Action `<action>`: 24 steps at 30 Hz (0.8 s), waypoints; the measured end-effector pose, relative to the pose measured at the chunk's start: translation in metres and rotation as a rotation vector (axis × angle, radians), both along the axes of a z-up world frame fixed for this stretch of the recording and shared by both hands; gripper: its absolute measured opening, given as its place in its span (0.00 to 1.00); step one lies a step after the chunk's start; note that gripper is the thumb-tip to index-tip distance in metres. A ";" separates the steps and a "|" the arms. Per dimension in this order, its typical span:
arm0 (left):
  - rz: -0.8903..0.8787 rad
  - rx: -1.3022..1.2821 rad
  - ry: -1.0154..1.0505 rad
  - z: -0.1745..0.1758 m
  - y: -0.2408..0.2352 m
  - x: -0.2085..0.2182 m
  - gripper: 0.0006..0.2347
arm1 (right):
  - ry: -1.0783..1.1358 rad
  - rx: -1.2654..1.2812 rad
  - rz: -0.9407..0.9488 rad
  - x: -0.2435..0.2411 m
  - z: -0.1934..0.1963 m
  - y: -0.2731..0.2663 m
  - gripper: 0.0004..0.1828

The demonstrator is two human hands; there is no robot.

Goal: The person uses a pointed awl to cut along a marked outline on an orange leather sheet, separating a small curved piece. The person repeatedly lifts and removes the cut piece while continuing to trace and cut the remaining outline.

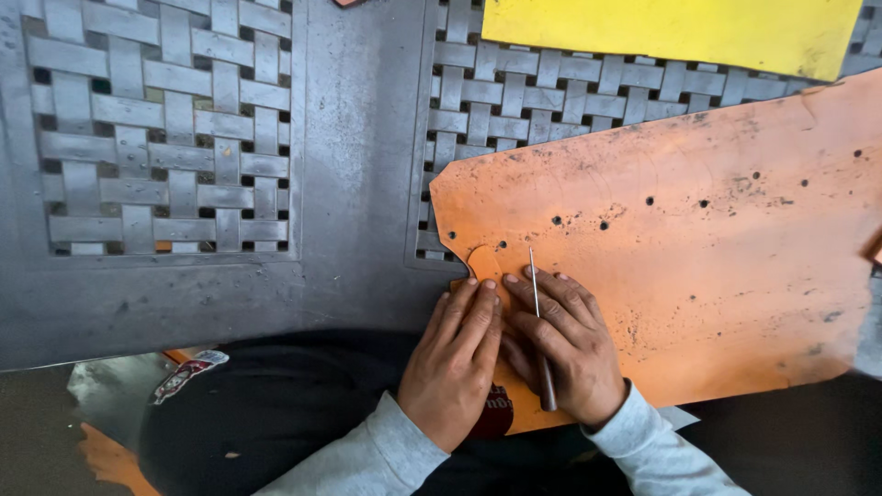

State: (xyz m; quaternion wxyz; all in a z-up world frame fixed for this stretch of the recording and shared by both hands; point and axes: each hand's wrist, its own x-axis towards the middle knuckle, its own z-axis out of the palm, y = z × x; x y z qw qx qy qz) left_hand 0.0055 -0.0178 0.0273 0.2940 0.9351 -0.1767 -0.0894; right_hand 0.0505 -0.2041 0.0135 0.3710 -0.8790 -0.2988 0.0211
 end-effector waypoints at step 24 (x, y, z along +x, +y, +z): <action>0.070 0.028 -0.008 0.004 -0.002 0.008 0.16 | 0.100 0.113 -0.142 -0.007 0.001 -0.009 0.23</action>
